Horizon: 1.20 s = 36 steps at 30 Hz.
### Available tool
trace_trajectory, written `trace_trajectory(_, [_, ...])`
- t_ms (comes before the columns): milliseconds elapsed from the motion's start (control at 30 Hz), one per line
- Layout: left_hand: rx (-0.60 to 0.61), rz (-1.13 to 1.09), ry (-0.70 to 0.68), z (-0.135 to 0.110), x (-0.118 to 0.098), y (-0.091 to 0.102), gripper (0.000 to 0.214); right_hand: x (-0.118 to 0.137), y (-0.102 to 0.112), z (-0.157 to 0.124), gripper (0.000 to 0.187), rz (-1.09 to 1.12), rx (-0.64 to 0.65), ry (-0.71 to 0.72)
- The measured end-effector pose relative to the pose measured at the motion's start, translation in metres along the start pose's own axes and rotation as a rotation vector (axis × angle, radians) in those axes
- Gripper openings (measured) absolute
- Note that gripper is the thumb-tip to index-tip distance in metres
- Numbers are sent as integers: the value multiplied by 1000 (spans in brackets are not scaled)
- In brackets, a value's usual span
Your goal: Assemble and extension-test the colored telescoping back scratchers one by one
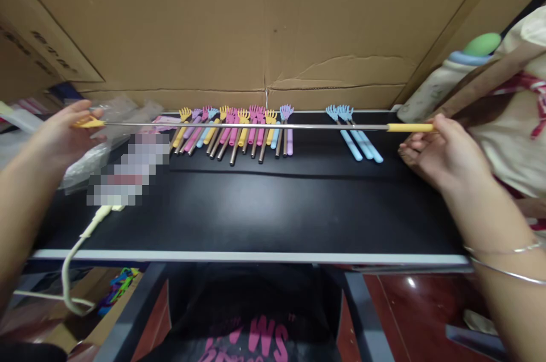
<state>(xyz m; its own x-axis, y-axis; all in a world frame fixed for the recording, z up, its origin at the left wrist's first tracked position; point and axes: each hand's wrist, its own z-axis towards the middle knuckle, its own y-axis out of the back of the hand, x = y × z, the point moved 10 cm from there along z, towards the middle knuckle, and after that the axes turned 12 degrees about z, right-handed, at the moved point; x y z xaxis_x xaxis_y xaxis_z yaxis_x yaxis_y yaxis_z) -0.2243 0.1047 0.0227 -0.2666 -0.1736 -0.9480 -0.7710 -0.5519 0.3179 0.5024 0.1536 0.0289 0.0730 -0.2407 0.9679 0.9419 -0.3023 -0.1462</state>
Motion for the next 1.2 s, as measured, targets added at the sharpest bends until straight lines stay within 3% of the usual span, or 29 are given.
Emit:
trace_trajectory(100, [5,17,-11,-5,1,-10,24,-20,7,-9,26,157,-173,-205])
trace_trajectory(200, [99,46,-51,-14,-2,-35,18,-20,-9,-21,32,160,-176,-232])
trace_trajectory(300, [156,77,-127,-23,-11,-56,20,-19,-26,-27,36,171,-127,-206])
trace_trajectory(567, [159,79,-237,-34,-23,-60,25,-27,-41,-27,27,135,30,-262])
trace_trajectory(667, [225,90,-326,-44,-30,-75,25,-31,-61,-35,23,74,159,-284])
trace_trajectory(833, [368,201,-484,-65,-43,-102,37,-32,-90,-52,51,1,388,-272])
trace_trajectory(1100, [350,457,-634,-71,-54,-91,43,-24,-84,-53,49,-71,443,-213])
trace_trajectory(1200, [376,646,-782,-71,-57,-93,40,-18,-88,-54,50,-225,519,-133])
